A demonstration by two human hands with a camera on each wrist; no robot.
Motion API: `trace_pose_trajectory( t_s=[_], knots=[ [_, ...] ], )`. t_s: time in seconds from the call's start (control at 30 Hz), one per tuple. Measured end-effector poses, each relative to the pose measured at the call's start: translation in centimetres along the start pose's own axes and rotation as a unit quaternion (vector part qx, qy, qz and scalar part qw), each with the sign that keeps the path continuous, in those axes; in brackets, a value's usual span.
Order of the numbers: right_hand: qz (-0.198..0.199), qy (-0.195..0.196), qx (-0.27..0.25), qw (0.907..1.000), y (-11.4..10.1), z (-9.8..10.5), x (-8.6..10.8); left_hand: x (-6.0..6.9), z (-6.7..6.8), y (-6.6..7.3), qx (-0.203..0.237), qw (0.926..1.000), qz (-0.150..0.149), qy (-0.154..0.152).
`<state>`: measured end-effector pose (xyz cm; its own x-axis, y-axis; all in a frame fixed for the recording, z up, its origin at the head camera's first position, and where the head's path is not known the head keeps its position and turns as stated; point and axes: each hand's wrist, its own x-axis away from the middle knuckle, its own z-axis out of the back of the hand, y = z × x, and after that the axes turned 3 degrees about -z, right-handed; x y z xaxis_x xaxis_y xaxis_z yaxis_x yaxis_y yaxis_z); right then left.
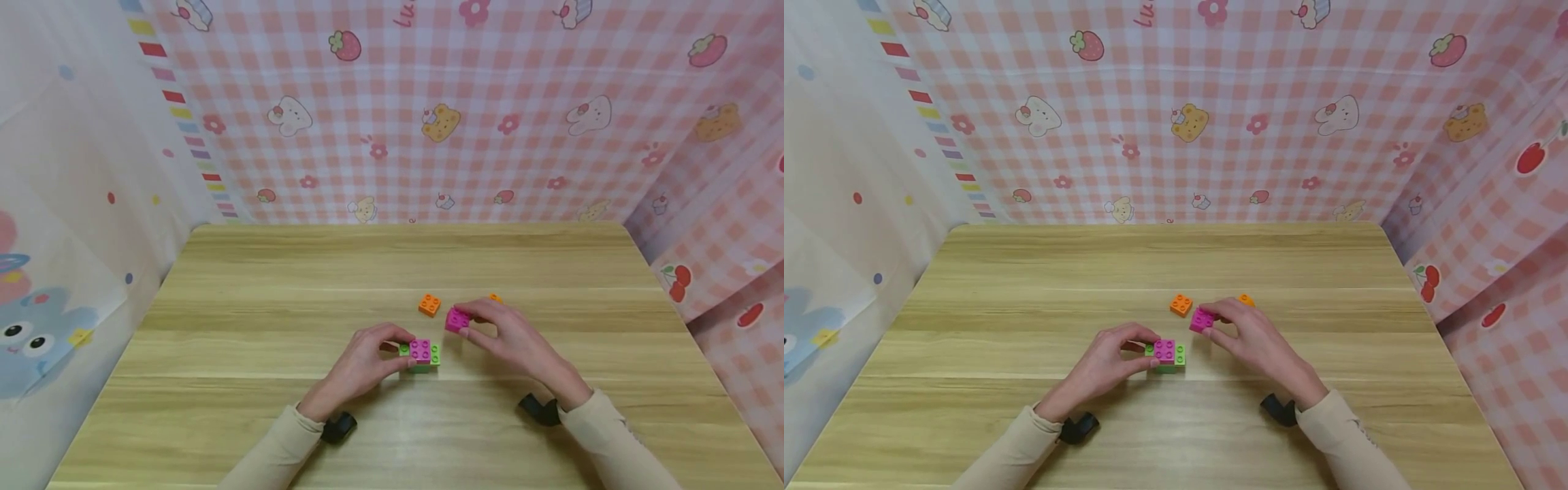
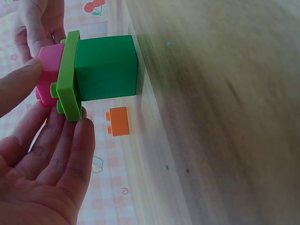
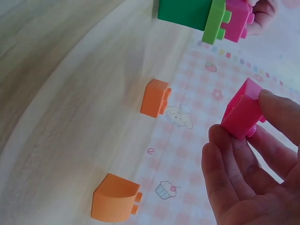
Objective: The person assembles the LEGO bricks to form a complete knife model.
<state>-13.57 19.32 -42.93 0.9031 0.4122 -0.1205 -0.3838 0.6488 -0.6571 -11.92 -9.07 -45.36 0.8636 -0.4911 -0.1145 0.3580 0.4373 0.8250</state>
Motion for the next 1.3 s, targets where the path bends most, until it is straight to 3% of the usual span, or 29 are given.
trace_pose_trajectory(
  t_s=[0.73, 1.3],
  knots=[
    [0.061, 0.031, -0.032, 0.9971, -1.7, -0.3, 0.1, 0.0, 0.0, -0.2, 0.014, 0.9998, -0.011, 0.002],
    [0.072, 0.019, -0.046, 0.9962, -2.7, -0.8, 0.0, 0.0, 0.0, -0.2, 0.019, 0.9997, -0.016, 0.002]
  ],
)
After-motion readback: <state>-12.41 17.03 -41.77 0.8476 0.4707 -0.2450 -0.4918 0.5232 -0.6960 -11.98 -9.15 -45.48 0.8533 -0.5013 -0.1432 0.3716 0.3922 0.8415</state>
